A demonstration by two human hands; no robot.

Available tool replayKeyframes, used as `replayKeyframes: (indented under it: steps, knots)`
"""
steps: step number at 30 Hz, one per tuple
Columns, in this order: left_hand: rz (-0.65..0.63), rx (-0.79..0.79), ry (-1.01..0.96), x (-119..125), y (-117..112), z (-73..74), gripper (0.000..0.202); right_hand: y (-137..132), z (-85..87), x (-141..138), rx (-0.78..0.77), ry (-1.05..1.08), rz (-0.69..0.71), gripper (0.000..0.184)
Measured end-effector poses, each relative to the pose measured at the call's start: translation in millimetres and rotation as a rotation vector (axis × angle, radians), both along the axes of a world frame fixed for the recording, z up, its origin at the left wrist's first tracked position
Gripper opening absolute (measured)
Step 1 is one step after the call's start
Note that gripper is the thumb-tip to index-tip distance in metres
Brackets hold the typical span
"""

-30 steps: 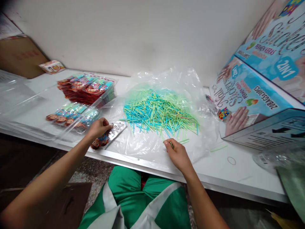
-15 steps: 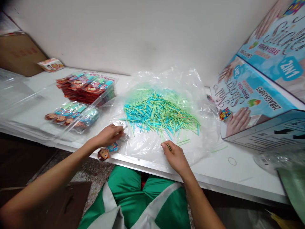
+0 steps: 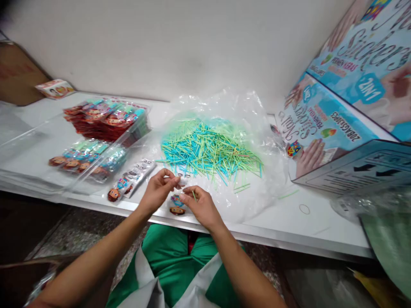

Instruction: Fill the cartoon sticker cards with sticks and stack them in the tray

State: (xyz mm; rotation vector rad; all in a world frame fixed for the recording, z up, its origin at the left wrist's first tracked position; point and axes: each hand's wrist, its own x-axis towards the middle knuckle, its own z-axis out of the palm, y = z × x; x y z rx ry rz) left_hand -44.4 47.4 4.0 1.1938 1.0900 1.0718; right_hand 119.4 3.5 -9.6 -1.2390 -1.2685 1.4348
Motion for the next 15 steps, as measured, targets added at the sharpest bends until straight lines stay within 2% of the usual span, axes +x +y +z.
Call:
replayKeyframes:
  steps: [4,7,15]
  knots:
    - [-0.072,-0.228,-0.297,26,-13,-10.8,0.033,1,-6.9,1,-0.081,0.071,-0.023,0.026]
    - [-0.146,-0.319,-0.313,29,-11,-17.6,0.027,1,-9.2,14,-0.099,0.054,-0.001,0.026]
    - [0.004,-0.378,-0.317,37,-8,-26.2,0.021,5,-16.3,17,-0.069,-0.026,0.016,0.029]
